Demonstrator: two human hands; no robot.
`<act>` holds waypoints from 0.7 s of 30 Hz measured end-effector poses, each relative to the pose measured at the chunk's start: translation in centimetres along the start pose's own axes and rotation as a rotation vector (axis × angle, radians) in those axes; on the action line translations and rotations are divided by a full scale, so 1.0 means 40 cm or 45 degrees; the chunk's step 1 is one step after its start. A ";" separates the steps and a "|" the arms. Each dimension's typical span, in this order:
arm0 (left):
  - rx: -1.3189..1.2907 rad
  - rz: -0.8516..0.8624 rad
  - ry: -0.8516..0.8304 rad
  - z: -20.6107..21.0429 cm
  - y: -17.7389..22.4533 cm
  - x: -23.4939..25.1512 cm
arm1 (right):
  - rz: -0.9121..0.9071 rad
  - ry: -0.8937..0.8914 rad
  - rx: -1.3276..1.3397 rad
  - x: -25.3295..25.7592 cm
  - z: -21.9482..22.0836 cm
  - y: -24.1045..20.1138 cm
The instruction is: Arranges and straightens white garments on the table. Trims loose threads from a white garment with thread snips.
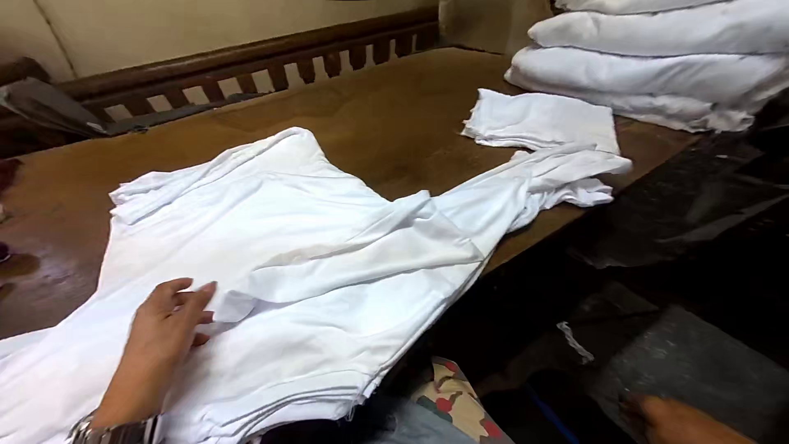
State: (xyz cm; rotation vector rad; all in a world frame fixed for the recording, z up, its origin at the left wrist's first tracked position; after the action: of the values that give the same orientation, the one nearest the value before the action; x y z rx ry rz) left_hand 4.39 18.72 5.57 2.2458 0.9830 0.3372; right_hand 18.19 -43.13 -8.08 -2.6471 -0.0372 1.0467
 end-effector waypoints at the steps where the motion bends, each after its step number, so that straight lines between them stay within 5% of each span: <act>1: 0.092 0.077 -0.059 0.013 0.002 0.006 | -0.153 0.095 0.018 -0.009 -0.037 -0.062; 6: 0.337 0.410 -0.163 0.057 0.050 -0.010 | -1.152 0.701 0.339 -0.075 -0.071 -0.414; 10: 0.065 0.510 0.038 0.027 0.078 -0.095 | -1.643 0.521 0.828 -0.152 -0.027 -0.660; 16: -0.461 0.634 0.104 0.083 0.149 -0.265 | -1.826 0.169 1.110 -0.224 0.065 -0.877; 21: -0.879 0.619 -0.108 0.153 0.146 -0.316 | -1.796 0.366 1.074 -0.218 0.115 -0.915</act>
State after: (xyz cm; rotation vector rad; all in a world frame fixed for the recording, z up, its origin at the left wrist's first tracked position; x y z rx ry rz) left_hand 1.86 3.73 5.12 1.7969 0.1957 0.6683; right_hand 11.74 -8.05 4.76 -1.3536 -0.9681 0.0892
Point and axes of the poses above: each hand's wrist, its own x-axis towards the middle knuckle, its own z-axis out of the palm, y = z × x, the point moved 4 cm from there along x, towards the middle knuckle, and after that the axes turned 13 degrees about x, right-handed, at the moved point
